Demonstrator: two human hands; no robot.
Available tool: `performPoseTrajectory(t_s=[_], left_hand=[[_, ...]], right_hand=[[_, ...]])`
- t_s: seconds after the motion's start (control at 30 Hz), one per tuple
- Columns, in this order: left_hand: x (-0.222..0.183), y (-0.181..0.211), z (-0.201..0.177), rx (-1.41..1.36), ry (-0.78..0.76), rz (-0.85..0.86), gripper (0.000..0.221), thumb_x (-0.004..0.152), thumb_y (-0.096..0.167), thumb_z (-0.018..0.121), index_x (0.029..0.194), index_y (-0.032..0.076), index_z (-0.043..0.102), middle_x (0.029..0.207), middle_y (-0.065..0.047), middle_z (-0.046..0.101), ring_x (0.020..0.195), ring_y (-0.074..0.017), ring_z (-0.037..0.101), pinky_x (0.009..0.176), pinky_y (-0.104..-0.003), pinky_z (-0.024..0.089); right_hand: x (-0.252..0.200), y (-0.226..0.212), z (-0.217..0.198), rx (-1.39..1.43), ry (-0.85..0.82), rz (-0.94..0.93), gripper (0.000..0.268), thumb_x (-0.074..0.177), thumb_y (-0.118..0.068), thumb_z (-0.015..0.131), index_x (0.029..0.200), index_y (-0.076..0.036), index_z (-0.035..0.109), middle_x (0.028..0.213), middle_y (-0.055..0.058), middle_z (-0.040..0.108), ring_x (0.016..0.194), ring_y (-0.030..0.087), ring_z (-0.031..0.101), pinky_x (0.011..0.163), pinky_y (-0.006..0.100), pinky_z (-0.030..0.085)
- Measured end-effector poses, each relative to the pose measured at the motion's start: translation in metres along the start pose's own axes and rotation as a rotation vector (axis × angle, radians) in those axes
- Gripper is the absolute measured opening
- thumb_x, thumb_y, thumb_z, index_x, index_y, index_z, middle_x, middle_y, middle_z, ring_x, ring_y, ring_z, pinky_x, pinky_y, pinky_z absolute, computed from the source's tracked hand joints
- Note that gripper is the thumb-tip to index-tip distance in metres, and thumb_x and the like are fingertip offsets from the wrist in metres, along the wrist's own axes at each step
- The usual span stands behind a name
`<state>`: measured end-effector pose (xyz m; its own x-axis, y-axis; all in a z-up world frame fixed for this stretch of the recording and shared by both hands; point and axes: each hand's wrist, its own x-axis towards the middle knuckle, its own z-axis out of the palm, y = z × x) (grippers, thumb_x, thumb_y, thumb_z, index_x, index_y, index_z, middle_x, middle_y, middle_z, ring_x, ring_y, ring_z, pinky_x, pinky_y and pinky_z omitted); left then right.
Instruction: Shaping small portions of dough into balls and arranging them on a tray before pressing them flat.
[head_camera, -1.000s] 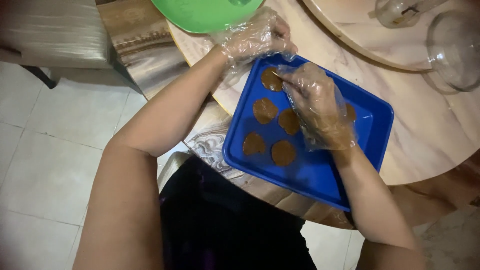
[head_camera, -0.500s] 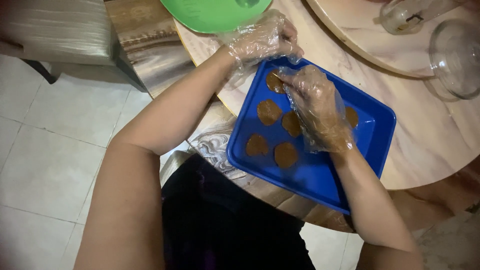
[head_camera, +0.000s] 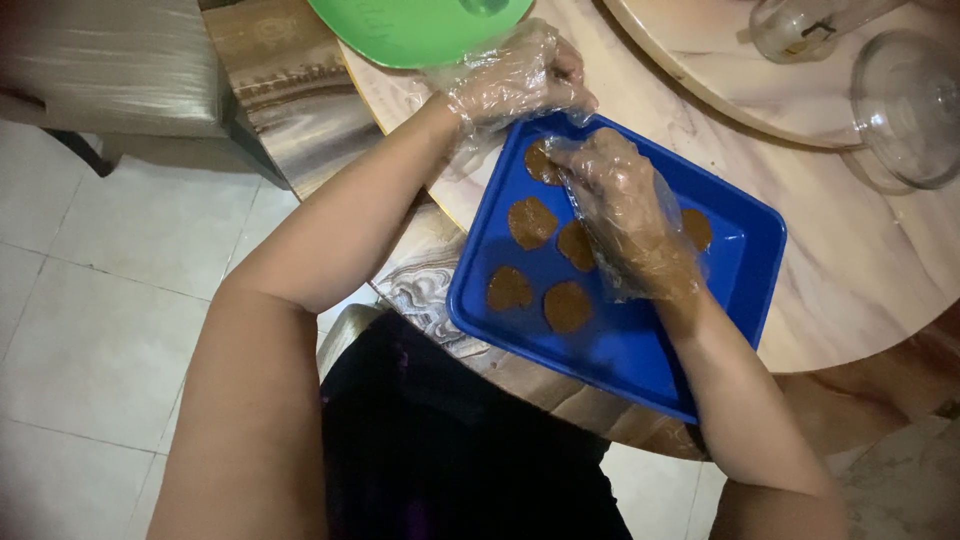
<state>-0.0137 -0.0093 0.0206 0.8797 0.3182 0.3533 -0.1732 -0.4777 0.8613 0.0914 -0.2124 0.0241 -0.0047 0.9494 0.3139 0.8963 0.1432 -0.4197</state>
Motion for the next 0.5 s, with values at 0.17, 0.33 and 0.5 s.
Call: performPoseTrajectory(t_s=[0.17,0.33,0.5], left_hand=[[0.003,-0.014,0.003,-0.004,-0.002,0.017,0.033,0.087,0.022,0.085,0.06,0.011,0.069,0.065,0.002,0.06,0.061,-0.0054,0.053,0.053,-0.022,0.039],[0.002,-0.012,0.001,0.054,-0.01,0.072,0.03,0.09,0.029,0.082,0.067,0.01,0.074,0.071,0.001,0.067,0.064,-0.0076,0.061,0.058,-0.023,0.048],[-0.003,0.007,-0.001,-0.033,-0.003,-0.042,0.026,0.085,0.026,0.08,0.065,0.011,0.075,0.069,0.002,0.065,0.067,-0.0063,0.061,0.061,-0.022,0.048]], right_hand=[[0.011,-0.034,-0.027,0.057,-0.027,0.057,0.02,0.1,-0.005,0.069,0.118,0.0,0.075,0.102,0.012,0.069,0.093,0.024,0.065,0.083,0.036,0.053],[0.01,-0.034,-0.035,0.112,0.012,-0.066,0.016,0.103,0.0,0.064,0.115,0.003,0.074,0.103,0.016,0.07,0.094,0.029,0.066,0.084,0.038,0.052],[0.007,-0.02,-0.026,0.058,-0.007,-0.06,0.017,0.099,0.001,0.07,0.115,0.002,0.075,0.101,0.014,0.07,0.092,0.026,0.067,0.083,0.037,0.053]])
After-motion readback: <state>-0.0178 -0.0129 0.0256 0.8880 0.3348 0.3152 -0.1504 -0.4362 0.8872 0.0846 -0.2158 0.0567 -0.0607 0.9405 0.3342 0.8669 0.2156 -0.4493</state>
